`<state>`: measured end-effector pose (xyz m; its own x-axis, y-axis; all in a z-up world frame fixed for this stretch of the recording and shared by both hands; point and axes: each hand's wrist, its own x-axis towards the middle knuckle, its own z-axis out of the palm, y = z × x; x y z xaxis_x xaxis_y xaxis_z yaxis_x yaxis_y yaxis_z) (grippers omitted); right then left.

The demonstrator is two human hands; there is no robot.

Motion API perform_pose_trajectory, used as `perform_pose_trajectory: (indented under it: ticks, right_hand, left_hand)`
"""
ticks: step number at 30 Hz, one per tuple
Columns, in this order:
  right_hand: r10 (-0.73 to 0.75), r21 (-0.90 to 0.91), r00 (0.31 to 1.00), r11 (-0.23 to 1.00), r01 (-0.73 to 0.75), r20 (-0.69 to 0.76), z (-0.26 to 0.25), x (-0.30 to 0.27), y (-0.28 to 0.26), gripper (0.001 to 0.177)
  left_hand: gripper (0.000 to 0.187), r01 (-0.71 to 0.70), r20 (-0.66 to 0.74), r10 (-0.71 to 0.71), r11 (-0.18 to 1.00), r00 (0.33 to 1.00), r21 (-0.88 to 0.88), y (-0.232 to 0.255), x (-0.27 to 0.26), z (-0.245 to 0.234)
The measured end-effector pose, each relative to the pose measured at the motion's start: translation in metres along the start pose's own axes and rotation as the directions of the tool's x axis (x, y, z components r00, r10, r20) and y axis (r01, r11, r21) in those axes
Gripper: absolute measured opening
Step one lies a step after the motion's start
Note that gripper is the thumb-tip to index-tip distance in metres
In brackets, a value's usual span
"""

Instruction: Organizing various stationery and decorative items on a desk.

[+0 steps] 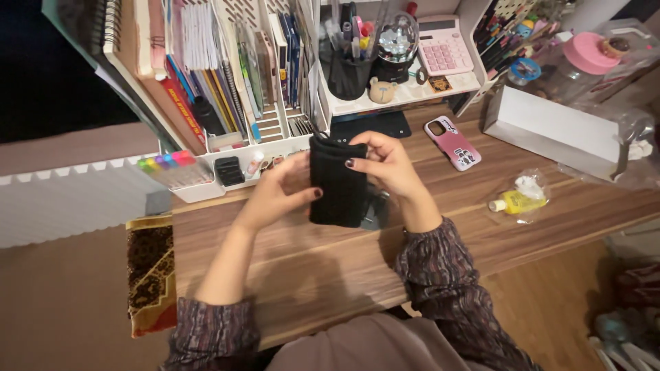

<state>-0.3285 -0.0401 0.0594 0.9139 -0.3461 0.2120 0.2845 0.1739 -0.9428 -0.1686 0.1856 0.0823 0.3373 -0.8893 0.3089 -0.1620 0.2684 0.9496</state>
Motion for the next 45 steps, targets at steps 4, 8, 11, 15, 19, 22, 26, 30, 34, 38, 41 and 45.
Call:
perform_pose_trajectory:
  ticks: [4,8,11,15,19,22,26,30,34,38,41,45]
  right_hand:
    - [-0.004,-0.036,1.000,0.999,0.004,0.004,0.025,0.008,-0.009,0.025]
    - [0.044,-0.161,0.998,0.986,-0.036,0.051,0.032,0.009,-0.007,0.032]
    - [0.019,-0.222,0.998,0.975,-0.005,0.061,0.015,0.012,0.016,0.028]
    - [0.008,-0.226,0.997,0.974,0.008,0.070,-0.002,0.015,0.035,0.020]
    - [-0.032,-0.247,0.990,0.967,0.066,0.139,0.005,0.019,0.018,0.019]
    - [-0.083,-0.285,0.975,0.948,0.141,0.204,0.008,0.019,0.012,0.029]
    - [-0.142,-0.447,0.961,0.863,0.237,0.236,0.016,0.019,0.006,0.031]
    - [-0.218,-0.641,0.950,0.701,0.312,0.224,0.027,0.017,0.001,0.032]
    - [-0.293,-0.743,0.929,0.566,0.358,0.224,0.026,0.019,0.010,0.030]
    - [-0.288,-0.718,0.931,0.598,0.356,0.222,0.017,0.020,0.011,0.032]
    - [-0.188,-0.472,0.963,0.843,0.259,0.193,0.027,0.018,-0.009,0.042]
    - [0.056,-0.014,0.988,0.998,-0.054,0.146,0.045,0.015,-0.024,0.061]
  left_hand:
    - [0.043,0.109,0.073,-0.096,0.977,0.993,-0.186,-0.031,-0.002,-0.004]
    - [0.029,0.026,-0.038,-0.034,0.979,0.999,-0.204,-0.041,-0.001,-0.007]
    - [0.030,0.089,-0.036,-0.099,0.972,0.994,-0.215,-0.029,-0.001,-0.009]
    - [0.037,0.327,0.001,-0.340,0.906,0.941,-0.269,-0.028,0.000,-0.012]
    - [0.024,0.285,-0.026,-0.306,0.914,0.952,-0.289,-0.070,-0.002,-0.029]
    - [0.017,0.182,-0.010,-0.196,0.927,0.981,-0.327,-0.089,-0.001,-0.035]
    - [0.017,0.113,-0.026,-0.129,0.936,0.991,-0.332,-0.103,0.003,-0.036]
    - [0.019,0.098,-0.026,-0.137,0.814,0.990,-0.572,-0.108,0.006,-0.021]
    - [0.025,0.167,-0.100,-0.337,0.676,0.936,-0.718,-0.087,0.011,0.010]
    - [0.025,0.147,-0.173,-0.288,0.817,0.942,-0.558,-0.109,0.011,0.009]
    - [0.029,0.034,-0.176,-0.120,0.905,0.977,-0.425,-0.101,0.012,0.006]
    - [0.029,-0.078,-0.227,-0.011,0.922,0.974,-0.379,-0.090,0.011,0.006]
